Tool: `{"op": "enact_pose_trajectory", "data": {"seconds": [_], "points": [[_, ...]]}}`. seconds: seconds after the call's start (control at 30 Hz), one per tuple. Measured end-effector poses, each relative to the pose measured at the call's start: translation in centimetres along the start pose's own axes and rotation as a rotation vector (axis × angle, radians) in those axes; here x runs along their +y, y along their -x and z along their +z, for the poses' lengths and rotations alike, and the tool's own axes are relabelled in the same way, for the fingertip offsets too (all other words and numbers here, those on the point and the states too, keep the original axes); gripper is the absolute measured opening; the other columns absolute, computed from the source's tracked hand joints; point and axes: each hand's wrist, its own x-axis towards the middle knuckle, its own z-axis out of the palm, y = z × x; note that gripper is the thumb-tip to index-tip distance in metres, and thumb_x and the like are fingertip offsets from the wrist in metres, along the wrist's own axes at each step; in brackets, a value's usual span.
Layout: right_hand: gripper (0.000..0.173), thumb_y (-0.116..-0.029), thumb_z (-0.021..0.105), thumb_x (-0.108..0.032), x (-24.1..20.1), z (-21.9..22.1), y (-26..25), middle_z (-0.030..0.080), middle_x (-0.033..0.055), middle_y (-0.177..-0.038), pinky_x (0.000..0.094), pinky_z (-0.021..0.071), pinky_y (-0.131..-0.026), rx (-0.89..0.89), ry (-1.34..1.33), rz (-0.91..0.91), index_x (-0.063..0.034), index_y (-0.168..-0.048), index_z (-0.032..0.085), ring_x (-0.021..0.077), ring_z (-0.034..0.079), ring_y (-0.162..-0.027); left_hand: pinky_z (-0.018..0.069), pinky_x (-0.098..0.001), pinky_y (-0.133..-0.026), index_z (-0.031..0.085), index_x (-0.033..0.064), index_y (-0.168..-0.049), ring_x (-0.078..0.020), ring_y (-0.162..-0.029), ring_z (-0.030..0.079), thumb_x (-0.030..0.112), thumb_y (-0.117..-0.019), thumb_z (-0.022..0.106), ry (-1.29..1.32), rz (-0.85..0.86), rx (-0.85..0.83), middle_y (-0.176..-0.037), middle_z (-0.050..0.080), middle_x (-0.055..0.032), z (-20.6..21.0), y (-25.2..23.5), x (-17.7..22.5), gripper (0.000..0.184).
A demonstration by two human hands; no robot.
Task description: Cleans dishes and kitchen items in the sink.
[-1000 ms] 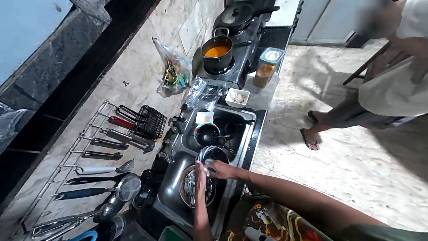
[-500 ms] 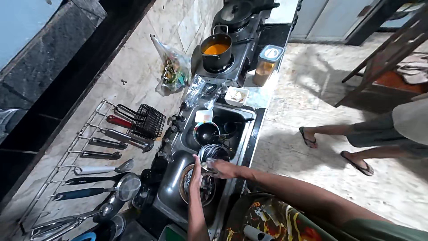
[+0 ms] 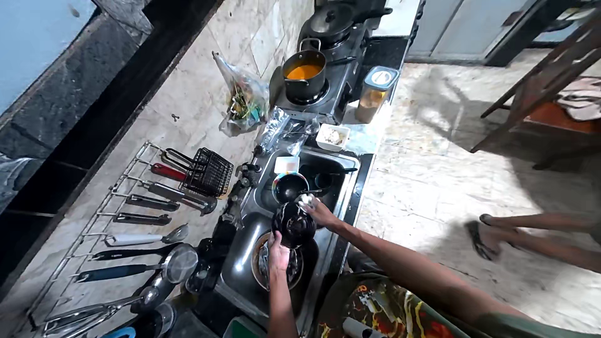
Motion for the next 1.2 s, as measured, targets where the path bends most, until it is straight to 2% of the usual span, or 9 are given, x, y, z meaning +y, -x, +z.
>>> {"op": "enact_pose_trajectory", "data": {"seconds": [0.27,0.43,0.57,0.67,0.83,0.93,1.07,1.13,1.2], "points": [[0.046,-0.1081,0.043,-0.045,-3.2,1.4,3.2,0.055,0.0016,-0.153,0.0572,0.0353,-0.118,-0.265,0.538,-0.546,-0.0143,-0.136,0.064,0.0237,0.053,-0.139,0.0457,-0.0351,-0.112,0.037,-0.0054,-0.150,-0.0183,-0.131,0.054,-0.002,-0.0958,0.054,-0.364,0.154,-0.023,-0.147,0.052,-0.0185,3.3,1.4,1.8,0.057],[0.056,-0.1080,0.040,-0.043,-3.6,2.6,0.9,0.058,0.0171,-0.146,0.0522,0.0354,-0.120,-0.066,0.503,-0.306,-0.0055,-0.147,0.054,0.0313,0.050,-0.141,0.0391,-0.0343,-0.118,0.033,-0.0046,-0.155,-0.0196,-0.141,0.046,0.010,-0.1013,0.056,-0.474,0.175,-0.011,-0.156,0.042,-0.0206,4.3,1.4,1.1,0.060],[0.049,-0.1097,0.041,-0.040,-4.3,3.7,2.6,0.054,0.0065,-0.154,0.0431,0.0284,-0.128,-0.170,0.579,-0.525,-0.0099,-0.146,0.056,0.0212,0.043,-0.148,0.0401,-0.0365,-0.116,0.032,-0.0014,-0.155,-0.0193,-0.139,0.046,0.004,-0.1029,0.047,-0.443,0.171,0.051,-0.156,0.041,-0.0184,4.3,1.0,0.8,0.055],[0.050,-0.1083,0.039,-0.038,-5.4,4.4,1.3,0.065,0.0156,-0.137,0.0539,0.0498,-0.106,-0.011,0.650,-0.330,-0.0085,-0.144,0.057,0.0333,0.062,-0.127,0.0330,-0.0374,-0.121,0.023,0.0004,-0.160,-0.0204,-0.147,0.037,0.014,-0.1082,0.042,-0.419,0.151,0.064,-0.163,0.031,-0.0186,5.5,1.3,0.0,0.057],[0.043,-0.1057,0.047,-0.037,-2.1,5.9,4.6,0.064,0.0137,-0.141,0.0595,0.0483,-0.107,-0.018,0.806,-0.645,-0.0125,-0.136,0.066,0.0361,0.057,-0.135,0.0522,-0.0449,-0.102,0.048,0.0129,-0.147,-0.0202,-0.123,0.061,0.061,-0.1072,0.025,0.038,0.018,0.251,-0.137,0.062,-0.0086,7.6,0.3,2.2,0.067],[0.037,-0.1087,0.046,-0.028,1.4,5.2,5.6,0.058,0.0074,-0.150,0.0530,0.0410,-0.118,-0.034,0.810,-0.838,-0.0153,-0.138,0.065,0.0286,0.049,-0.144,0.0580,-0.0389,-0.089,0.054,0.0088,-0.132,-0.0172,-0.102,0.067,0.041,-0.1097,0.040,0.212,0.020,0.318,-0.113,0.067,-0.0076,7.4,-0.4,2.8,0.042],[0.042,-0.1058,0.048,-0.026,2.3,4.5,6.4,0.061,0.0185,-0.143,0.0485,0.0442,-0.115,0.045,0.600,-0.553,-0.0022,-0.138,0.061,0.0331,0.055,-0.136,0.0534,-0.0481,-0.099,0.046,0.0052,-0.143,-0.0253,-0.118,0.062,0.030,-0.1113,0.039,0.291,0.082,0.343,-0.131,0.061,-0.0154,7.1,-0.2,3.0,0.041],[0.052,-0.1079,0.043,-0.027,0.5,4.4,5.8,0.050,0.0259,-0.151,0.0464,0.0389,-0.119,0.105,0.369,-0.324,0.0063,-0.148,0.048,0.0366,0.049,-0.142,0.0521,-0.0501,-0.103,0.045,0.0049,-0.144,-0.0273,-0.123,0.061,0.032,-0.1121,0.036,0.288,0.112,0.287,-0.135,0.060,-0.0165,6.6,0.1,2.9,0.043],[0.053,-0.1099,0.038,-0.030,-0.9,4.0,4.1,0.052,0.0222,-0.151,0.0440,0.0376,-0.120,0.169,0.113,-0.217,0.0034,-0.150,0.046,0.0300,0.050,-0.142,0.0510,-0.0498,-0.105,0.045,0.0053,-0.145,-0.0265,-0.125,0.060,0.031,-0.1123,0.036,0.262,0.118,0.210,-0.137,0.060,-0.0157,5.7,0.7,2.8,0.043]]}}
